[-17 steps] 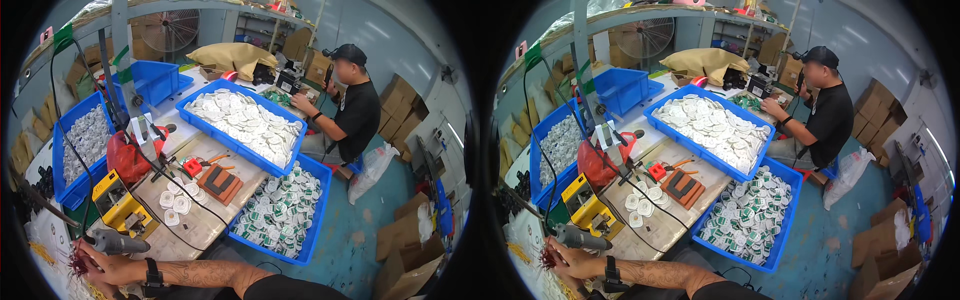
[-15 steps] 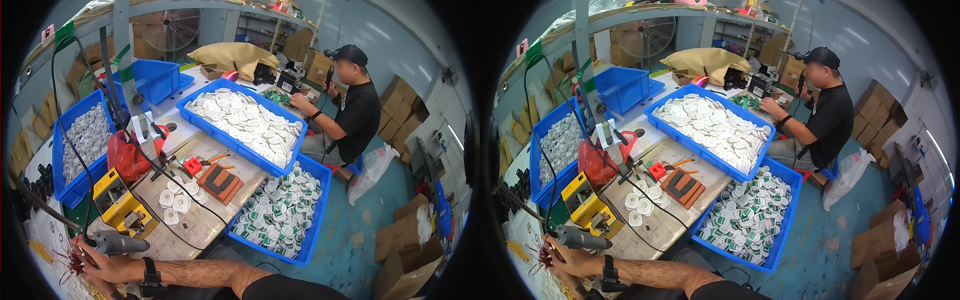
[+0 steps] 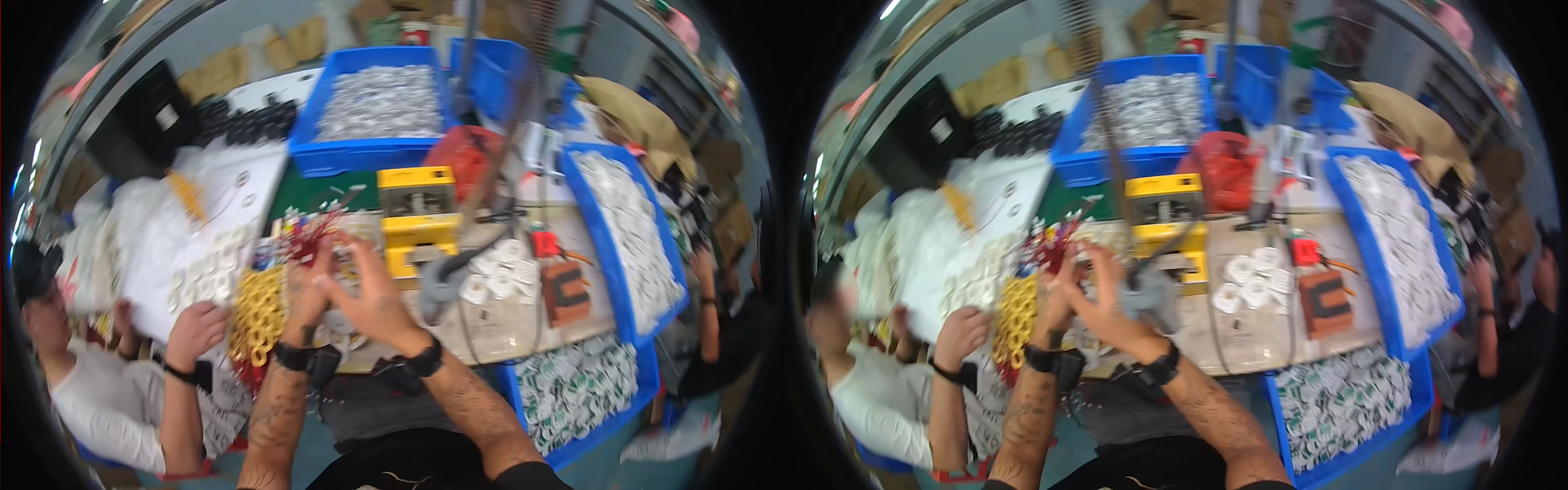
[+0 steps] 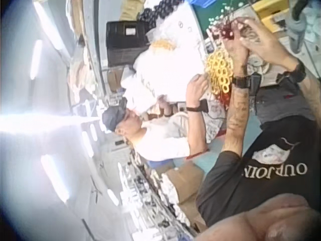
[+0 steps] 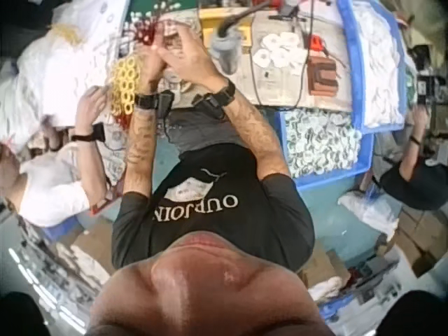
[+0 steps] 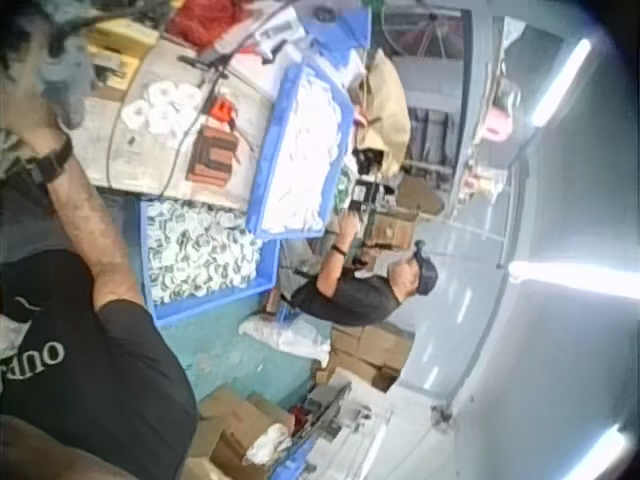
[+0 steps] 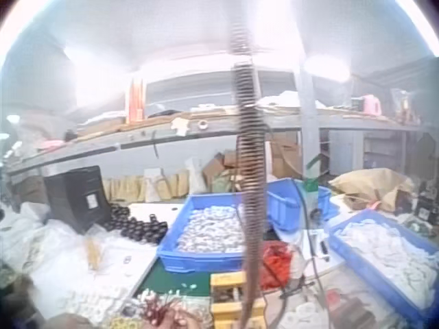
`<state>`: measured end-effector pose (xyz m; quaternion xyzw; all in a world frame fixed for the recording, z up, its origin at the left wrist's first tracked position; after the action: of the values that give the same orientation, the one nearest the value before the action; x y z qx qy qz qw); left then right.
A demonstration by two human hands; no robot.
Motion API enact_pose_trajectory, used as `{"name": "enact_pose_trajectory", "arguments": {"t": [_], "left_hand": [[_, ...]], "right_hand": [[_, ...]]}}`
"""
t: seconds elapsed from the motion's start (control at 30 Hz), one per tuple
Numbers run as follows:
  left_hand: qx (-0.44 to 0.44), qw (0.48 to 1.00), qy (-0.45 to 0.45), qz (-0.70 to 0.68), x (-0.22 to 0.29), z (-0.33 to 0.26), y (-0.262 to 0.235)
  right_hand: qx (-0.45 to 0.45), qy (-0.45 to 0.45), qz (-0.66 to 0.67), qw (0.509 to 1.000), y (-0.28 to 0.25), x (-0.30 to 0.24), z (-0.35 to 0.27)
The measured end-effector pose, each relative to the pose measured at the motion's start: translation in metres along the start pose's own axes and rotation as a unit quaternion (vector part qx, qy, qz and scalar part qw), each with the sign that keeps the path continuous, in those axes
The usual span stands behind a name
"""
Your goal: Soldering or applying adhesive to wires and white circular components at a workbench in a factory setting.
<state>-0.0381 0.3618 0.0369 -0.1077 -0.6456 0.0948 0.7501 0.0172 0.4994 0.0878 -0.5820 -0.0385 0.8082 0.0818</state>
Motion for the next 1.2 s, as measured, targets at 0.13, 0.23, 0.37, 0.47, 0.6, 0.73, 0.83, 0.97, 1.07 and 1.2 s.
{"name": "enact_pose_trajectory", "arguments": {"t": [0.13, 0.23, 0.37, 0.47, 0.6, 0.73, 0.83, 0.97, 1.07, 1.2], "left_hand": [[0.133, 0.965, 0.191, 0.120, 0.029, -0.027, -0.065], [0.131, 0.989, 0.065, 0.013, -0.011, -0.022, -0.065], [0.170, 0.966, 0.177, 0.085, -0.005, -0.007, -0.083], [0.222, 0.974, 0.016, -0.040, -0.001, -0.004, -0.080], [0.211, 0.965, 0.137, 0.075, 0.060, -0.017, -0.095], [0.179, 0.975, 0.126, -0.040, 0.003, -0.002, -0.076], [0.217, 0.976, -0.012, -0.025, 0.030, -0.012, -0.070], [0.246, 0.967, 0.050, -0.050, 0.032, -0.012, -0.080], [0.202, 0.956, 0.019, -0.214, -0.012, -0.013, -0.059], [0.201, 0.941, 0.068, -0.262, 0.010, -0.009, -0.055]], "right_hand": [[-0.076, 0.019, -0.017, 0.997, 0.038, -0.039, 0.000], [-0.081, -0.004, -0.046, 0.996, 0.057, -0.027, 0.007], [-0.067, -0.044, -0.054, 0.995, 0.046, -0.043, 0.014], [-0.059, 0.010, 0.006, 0.998, 0.031, -0.030, 0.018], [-0.021, 0.063, 0.054, 0.996, 0.018, -0.017, 0.010], [-0.021, 0.080, 0.075, 0.994, 0.020, -0.005, 0.003], [0.002, 0.099, 0.070, 0.993, 0.002, 0.012, -0.006], [0.021, 0.082, 0.057, 0.995, -0.002, 0.002, -0.011], [0.045, 0.018, -0.091, 0.995, 0.003, -0.002, -0.015], [0.042, -0.002, -0.170, 0.985, 0.011, -0.001, -0.019]]}}
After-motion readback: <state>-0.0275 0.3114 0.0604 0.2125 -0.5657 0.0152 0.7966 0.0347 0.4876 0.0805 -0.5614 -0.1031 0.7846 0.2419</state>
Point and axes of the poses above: each hand's wrist, its own z-axis towards the middle knuckle, its own y-axis out of the palm, x = y × z, the point moved 10 cm from there along z, towards the middle knuckle, and after that the axes turned 13 degrees about y, right-handed, at the moved point
